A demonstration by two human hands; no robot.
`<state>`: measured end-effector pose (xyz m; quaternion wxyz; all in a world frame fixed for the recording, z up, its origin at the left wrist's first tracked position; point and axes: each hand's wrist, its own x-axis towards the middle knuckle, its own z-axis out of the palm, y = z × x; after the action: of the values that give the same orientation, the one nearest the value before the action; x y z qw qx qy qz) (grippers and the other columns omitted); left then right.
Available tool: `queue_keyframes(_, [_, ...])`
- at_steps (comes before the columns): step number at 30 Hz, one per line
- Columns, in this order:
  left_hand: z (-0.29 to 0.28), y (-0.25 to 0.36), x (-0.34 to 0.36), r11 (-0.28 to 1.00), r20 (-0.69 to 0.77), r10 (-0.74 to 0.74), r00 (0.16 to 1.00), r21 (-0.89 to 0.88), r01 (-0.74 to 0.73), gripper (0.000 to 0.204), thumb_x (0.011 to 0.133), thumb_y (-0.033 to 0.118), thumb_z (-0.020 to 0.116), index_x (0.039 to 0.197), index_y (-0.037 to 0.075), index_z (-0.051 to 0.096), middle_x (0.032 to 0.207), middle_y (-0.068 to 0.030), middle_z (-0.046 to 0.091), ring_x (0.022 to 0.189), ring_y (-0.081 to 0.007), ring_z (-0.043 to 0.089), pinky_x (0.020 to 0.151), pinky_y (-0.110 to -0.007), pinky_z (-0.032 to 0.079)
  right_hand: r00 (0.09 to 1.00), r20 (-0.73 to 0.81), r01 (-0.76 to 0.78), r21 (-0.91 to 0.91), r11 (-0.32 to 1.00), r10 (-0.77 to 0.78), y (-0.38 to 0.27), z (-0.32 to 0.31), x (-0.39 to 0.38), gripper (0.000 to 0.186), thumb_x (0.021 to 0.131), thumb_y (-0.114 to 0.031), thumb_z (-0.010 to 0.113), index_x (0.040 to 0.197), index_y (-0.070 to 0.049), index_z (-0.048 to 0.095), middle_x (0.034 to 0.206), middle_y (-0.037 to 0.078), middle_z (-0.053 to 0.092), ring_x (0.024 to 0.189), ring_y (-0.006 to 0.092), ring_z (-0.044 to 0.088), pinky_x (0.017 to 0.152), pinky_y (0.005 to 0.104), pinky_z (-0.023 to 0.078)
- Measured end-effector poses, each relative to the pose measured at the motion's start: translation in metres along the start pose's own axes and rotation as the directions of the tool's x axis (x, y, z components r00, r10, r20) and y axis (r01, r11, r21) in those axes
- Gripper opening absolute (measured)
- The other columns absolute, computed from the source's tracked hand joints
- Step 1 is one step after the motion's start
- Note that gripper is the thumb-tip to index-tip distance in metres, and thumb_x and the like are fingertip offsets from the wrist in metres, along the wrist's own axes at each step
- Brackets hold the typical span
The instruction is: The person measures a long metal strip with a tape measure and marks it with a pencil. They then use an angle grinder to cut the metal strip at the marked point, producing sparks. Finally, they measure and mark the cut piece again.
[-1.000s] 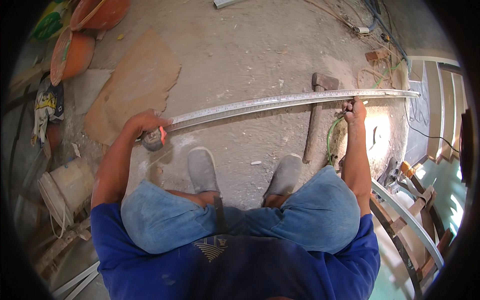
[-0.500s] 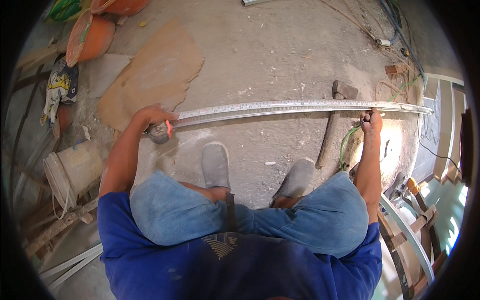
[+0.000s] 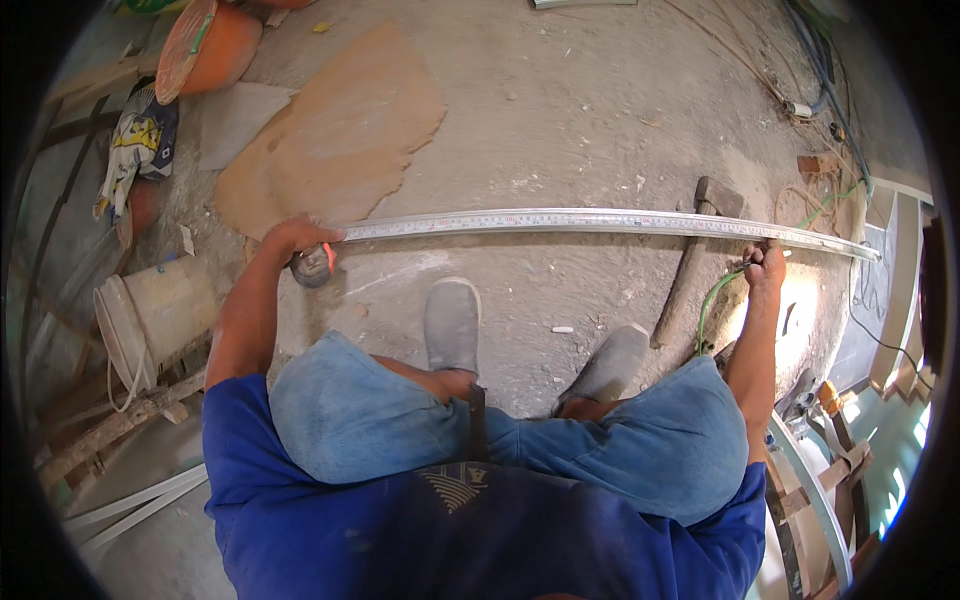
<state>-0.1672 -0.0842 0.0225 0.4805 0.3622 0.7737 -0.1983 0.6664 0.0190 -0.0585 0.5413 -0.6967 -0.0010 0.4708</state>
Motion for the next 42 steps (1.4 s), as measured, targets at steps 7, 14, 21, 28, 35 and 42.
queue_keyframes(7, [0.007, -0.013, -0.005, 0.998, -0.119, 0.018, 0.993, -0.052, -0.024, 0.055, 0.074, 0.045, 0.086, 0.094, -0.005, 0.072, 0.089, -0.0125, 0.071, 0.077, -0.0213, 0.063, 0.070, -0.041, 0.050, 1.000, -0.002, -0.014, 0.011, 1.000, 0.014, -0.003, -0.004, 0.000, 0.018, 0.101, -0.024, 0.058, 0.090, -0.011, 0.061, 0.070, -0.002, 0.051, 0.046, 0.0081, 0.034, 0.050, 0.0251, 0.045])
queue_keyframes(14, [-0.002, -0.025, -0.009, 0.993, -0.216, -0.063, 0.974, -0.111, 0.040, 0.061, 0.070, 0.040, 0.089, 0.102, -0.009, 0.072, 0.098, -0.0188, 0.073, 0.087, -0.0262, 0.067, 0.082, -0.040, 0.052, 1.000, -0.009, -0.006, 0.002, 1.000, 0.006, -0.004, -0.014, 0.009, 0.019, 0.102, -0.027, 0.059, 0.092, -0.011, 0.062, 0.072, -0.002, 0.050, 0.047, 0.0083, 0.034, 0.050, 0.0249, 0.044])
queue_keyframes(21, [0.010, -0.074, 0.018, 0.974, -0.502, -0.177, 0.846, -0.216, 0.075, 0.099, 0.062, 0.044, 0.094, 0.129, -0.015, 0.052, 0.122, -0.0270, 0.064, 0.106, -0.0317, 0.066, 0.089, -0.041, 0.053, 1.000, -0.005, -0.025, -0.004, 1.000, 0.025, -0.002, -0.012, 0.009, 0.018, 0.101, -0.026, 0.059, 0.092, -0.011, 0.062, 0.073, -0.002, 0.052, 0.046, 0.0088, 0.033, 0.050, 0.0251, 0.043])
queue_keyframes(28, [-0.004, -0.097, 0.034, 0.896, -0.162, -0.194, 0.968, -0.430, 0.107, 0.114, 0.064, 0.043, 0.094, 0.145, -0.010, 0.033, 0.136, -0.0241, 0.056, 0.112, -0.0316, 0.063, 0.091, -0.044, 0.054, 1.000, 0.010, -0.024, -0.019, 1.000, 0.025, -0.002, -0.011, 0.008, 0.016, 0.101, -0.024, 0.060, 0.092, -0.011, 0.061, 0.074, 0.000, 0.055, 0.046, 0.0090, 0.033, 0.050, 0.0252, 0.042])
queue_keyframes(35, [0.009, -0.096, 0.039, 0.905, -0.379, -0.305, 0.874, -0.402, 0.141, 0.097, 0.065, 0.041, 0.094, 0.135, -0.008, 0.049, 0.126, -0.0199, 0.064, 0.107, -0.0293, 0.065, 0.089, -0.044, 0.054, 1.000, -0.014, -0.023, 0.009, 1.000, 0.023, -0.006, -0.012, 0.006, 0.016, 0.102, -0.023, 0.057, 0.094, -0.010, 0.061, 0.073, -0.001, 0.053, 0.046, 0.0092, 0.034, 0.050, 0.0254, 0.043])
queue_keyframes(42, [0.010, -0.105, 0.040, 0.932, -0.340, -0.101, 0.935, -0.362, -0.031, 0.110, 0.058, 0.046, 0.095, 0.134, -0.016, 0.045, 0.131, -0.0287, 0.060, 0.118, -0.0328, 0.062, 0.096, -0.041, 0.052, 0.997, 0.048, -0.047, -0.101, 0.994, 0.052, -0.009, -0.007, -0.009, 0.019, 0.100, -0.028, 0.062, 0.096, -0.010, 0.062, 0.078, 0.000, 0.057, 0.046, 0.0087, 0.033, 0.052, 0.0260, 0.042])
